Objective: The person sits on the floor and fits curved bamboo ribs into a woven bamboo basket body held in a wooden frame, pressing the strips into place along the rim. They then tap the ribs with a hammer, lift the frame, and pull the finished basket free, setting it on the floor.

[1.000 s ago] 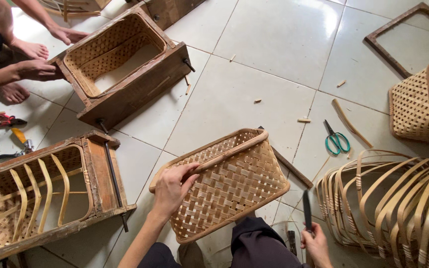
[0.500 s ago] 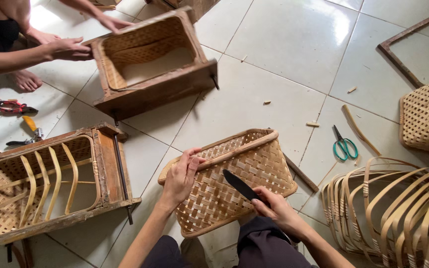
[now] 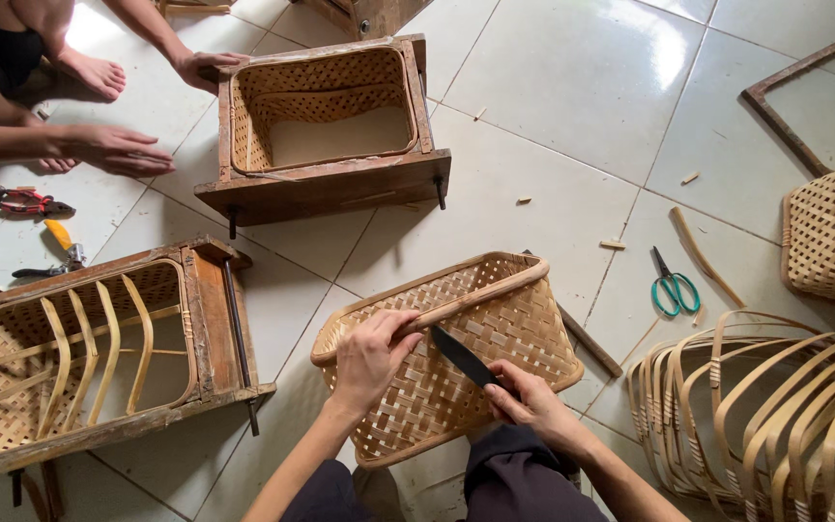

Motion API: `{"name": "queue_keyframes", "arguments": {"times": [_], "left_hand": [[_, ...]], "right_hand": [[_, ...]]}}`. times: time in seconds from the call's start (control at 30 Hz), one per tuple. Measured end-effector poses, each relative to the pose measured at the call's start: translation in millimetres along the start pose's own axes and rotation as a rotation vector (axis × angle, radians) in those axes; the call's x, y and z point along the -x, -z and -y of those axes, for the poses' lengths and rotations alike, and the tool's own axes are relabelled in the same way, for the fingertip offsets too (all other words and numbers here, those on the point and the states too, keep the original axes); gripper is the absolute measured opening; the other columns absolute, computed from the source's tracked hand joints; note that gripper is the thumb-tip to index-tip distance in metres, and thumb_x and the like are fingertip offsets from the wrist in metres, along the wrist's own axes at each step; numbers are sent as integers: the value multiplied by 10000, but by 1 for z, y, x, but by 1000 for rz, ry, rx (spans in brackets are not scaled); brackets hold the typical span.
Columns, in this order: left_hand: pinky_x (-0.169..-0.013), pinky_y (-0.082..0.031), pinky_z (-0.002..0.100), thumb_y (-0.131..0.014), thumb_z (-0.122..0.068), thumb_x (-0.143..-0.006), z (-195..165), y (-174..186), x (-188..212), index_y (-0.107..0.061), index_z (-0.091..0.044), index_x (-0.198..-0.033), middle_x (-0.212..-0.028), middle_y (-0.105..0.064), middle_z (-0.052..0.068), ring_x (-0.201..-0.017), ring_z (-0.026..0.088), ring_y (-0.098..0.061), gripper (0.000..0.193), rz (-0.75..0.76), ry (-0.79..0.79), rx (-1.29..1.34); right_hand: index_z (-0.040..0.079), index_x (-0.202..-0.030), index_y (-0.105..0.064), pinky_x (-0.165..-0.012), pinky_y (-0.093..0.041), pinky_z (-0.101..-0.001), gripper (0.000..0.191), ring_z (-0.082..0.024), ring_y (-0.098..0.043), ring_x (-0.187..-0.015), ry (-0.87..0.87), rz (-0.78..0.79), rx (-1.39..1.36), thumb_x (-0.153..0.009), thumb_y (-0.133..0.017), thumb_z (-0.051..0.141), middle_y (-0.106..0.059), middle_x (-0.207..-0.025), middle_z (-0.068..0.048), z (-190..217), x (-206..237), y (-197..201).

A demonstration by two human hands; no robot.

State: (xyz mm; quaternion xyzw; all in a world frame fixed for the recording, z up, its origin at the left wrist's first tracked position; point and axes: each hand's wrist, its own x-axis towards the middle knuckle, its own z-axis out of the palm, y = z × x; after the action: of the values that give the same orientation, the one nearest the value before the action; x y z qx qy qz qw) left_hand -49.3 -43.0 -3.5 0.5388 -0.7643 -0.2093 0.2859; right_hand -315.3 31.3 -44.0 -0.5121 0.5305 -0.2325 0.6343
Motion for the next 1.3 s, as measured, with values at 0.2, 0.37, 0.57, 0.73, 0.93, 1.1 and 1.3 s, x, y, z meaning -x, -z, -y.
{"name": "queue_keyframes", "arguments": {"times": [0.2,0.37,0.57,0.73,0.93,1.1,1.3], "left_hand": [[-681,-554,373,-776,-242,-856,-2,-2,8,-748,-119,-1107,-974,-746,31,-816,240,-724,281,-42,-39,28],[-698,-550,372,-765,-219,-865,-6,-2,11,-745,-106,-1102,-959,-736,35,-827,246,-716,263,-70,-93,21],[-716,-561,362,-752,-226,-875,-4,-6,17,-719,-105,-1154,-969,-734,47,-821,227,-713,307,23,-43,9],[-707,-586,341,-752,-248,-858,10,12,14,-666,-137,-1253,-999,-742,48,-825,195,-718,419,112,159,-24],[-704,-619,300,-675,-151,-851,43,34,33,-546,-197,-1435,-1073,-711,-8,-818,113,-750,600,373,582,321],[-671,-611,293,-853,-68,-774,44,-34,55,-567,-42,-1383,-983,-701,68,-774,140,-686,674,490,325,607],[-580,-633,323,-797,-59,-795,1,-131,53,-436,-62,-1405,-987,-615,73,-729,147,-700,709,490,552,760]], "right_hand": [[52,-1172,-597,-557,-414,-270,221,-75,-474,-623,-17,-5,-4,-1013,-590,204,-541,-669,4,1,6,0],[41,-1189,-598,-594,-427,-271,226,-79,-483,-674,7,36,-123,-1024,-591,195,-546,-729,2,5,11,-2],[44,-1185,-606,-615,-457,-287,282,-95,-512,-694,-14,15,77,-983,-639,238,-587,-740,-12,9,19,7],[-42,-1278,-563,-775,-502,-376,413,-179,-599,-887,553,-5,188,-969,-735,170,-683,-1015,-115,-5,28,23],[179,-1540,-403,-632,-501,-268,585,-125,-521,-599,31,-39,65,-966,-500,238,-657,-781,4,-32,33,26],[136,-1471,-568,-621,-460,-270,447,-102,-489,-672,97,-255,59,-1052,-476,262,-526,-768,4,-53,43,16],[121,-1338,-623,-547,-436,-283,363,-115,-498,-574,10,-434,149,-1032,-497,270,-546,-668,-2,-72,46,26]]}}
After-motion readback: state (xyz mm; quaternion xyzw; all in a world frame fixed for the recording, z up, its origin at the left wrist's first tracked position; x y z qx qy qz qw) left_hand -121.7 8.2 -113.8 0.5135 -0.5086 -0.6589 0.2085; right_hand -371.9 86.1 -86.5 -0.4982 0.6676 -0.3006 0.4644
